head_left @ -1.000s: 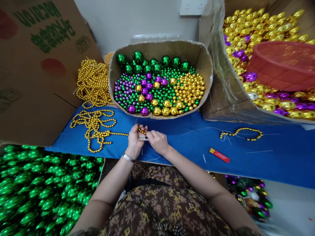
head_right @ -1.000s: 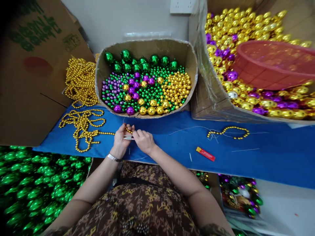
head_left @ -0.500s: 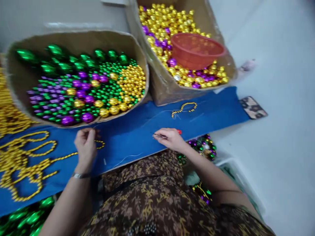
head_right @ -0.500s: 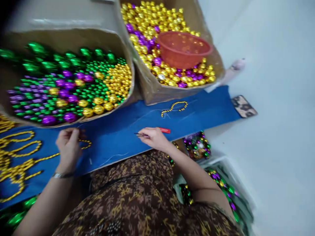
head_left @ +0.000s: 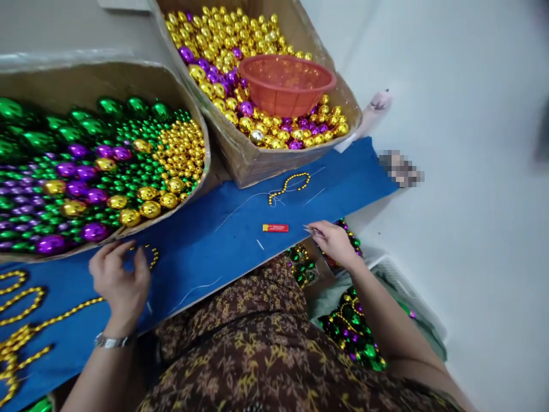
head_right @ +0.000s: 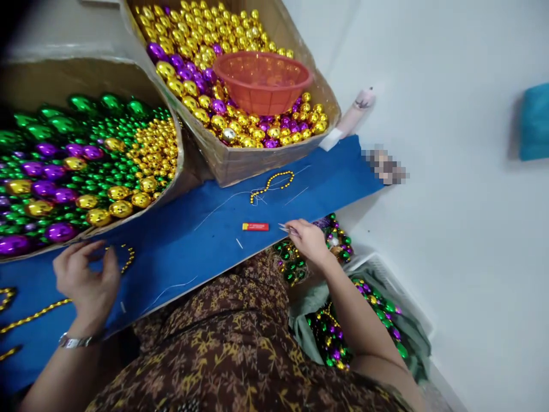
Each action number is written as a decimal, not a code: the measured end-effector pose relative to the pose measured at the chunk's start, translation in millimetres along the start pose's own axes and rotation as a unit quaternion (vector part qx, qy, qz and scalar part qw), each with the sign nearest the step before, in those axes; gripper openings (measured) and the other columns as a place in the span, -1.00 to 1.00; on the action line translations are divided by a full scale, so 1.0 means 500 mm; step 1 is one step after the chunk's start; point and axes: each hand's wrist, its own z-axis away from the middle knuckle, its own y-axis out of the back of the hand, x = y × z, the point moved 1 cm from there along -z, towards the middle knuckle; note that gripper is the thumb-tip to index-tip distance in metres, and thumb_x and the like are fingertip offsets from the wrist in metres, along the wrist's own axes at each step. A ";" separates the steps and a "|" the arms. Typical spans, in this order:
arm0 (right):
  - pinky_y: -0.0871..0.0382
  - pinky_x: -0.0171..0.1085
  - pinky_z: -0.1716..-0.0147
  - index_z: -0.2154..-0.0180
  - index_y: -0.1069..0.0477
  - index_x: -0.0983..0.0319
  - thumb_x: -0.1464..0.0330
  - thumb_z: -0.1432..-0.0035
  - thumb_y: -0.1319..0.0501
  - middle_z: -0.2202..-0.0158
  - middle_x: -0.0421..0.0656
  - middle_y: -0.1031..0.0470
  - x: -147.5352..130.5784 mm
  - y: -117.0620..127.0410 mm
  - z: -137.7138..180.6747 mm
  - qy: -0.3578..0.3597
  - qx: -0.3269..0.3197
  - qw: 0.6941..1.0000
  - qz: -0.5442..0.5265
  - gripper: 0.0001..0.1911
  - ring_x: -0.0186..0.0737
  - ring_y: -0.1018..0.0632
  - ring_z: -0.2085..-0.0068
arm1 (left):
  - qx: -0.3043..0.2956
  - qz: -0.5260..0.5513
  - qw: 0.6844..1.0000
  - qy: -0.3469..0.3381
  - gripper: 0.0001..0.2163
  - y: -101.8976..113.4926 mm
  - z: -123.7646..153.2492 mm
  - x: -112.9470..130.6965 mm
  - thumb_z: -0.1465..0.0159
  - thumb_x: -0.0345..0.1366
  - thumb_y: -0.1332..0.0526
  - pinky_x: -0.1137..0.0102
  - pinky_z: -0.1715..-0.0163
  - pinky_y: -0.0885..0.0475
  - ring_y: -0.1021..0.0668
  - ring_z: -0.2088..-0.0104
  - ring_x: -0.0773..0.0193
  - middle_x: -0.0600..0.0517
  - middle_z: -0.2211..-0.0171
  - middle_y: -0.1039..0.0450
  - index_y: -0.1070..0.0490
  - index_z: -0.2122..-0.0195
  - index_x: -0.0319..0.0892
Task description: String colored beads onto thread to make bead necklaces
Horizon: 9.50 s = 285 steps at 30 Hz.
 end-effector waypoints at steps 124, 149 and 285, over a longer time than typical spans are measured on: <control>-0.35 -0.26 0.22 -0.15 -0.30 0.18 0.20 -0.37 0.03 0.04 0.01 -0.42 -0.071 -0.019 -0.080 -0.011 -0.102 0.987 0.126 -0.58 -0.17 -0.53 0.18 | -0.309 0.453 0.793 0.263 -0.78 -0.066 -0.019 0.234 -0.08 -0.16 -0.37 0.49 0.54 -0.35 -0.31 0.60 0.45 0.13 0.58 -0.32 -0.45 0.44 -0.21; -0.39 -0.33 0.21 0.15 -0.45 0.19 0.36 -0.34 -0.05 0.26 -0.13 -0.57 -0.269 0.013 -0.080 0.248 0.089 0.948 -0.177 -0.80 -0.26 -0.56 0.25 | -0.256 0.521 0.749 0.320 -0.78 -0.051 0.022 0.272 -0.08 -0.18 -0.40 0.50 0.58 -0.26 -0.33 0.58 0.48 0.04 0.41 -0.49 -0.51 0.39 -0.23; -0.42 -0.40 0.44 0.11 -0.41 0.21 0.28 -0.39 0.08 0.50 -0.22 -0.46 -0.357 -0.038 -0.177 0.266 0.001 0.924 -0.274 -0.68 -0.35 -0.53 0.50 | -0.306 -0.140 0.941 -0.035 -0.81 -0.084 -0.323 0.111 -0.25 -0.38 -0.12 0.26 0.17 -0.40 -0.55 0.16 0.03 -0.17 0.23 -0.53 -0.51 0.21 -0.22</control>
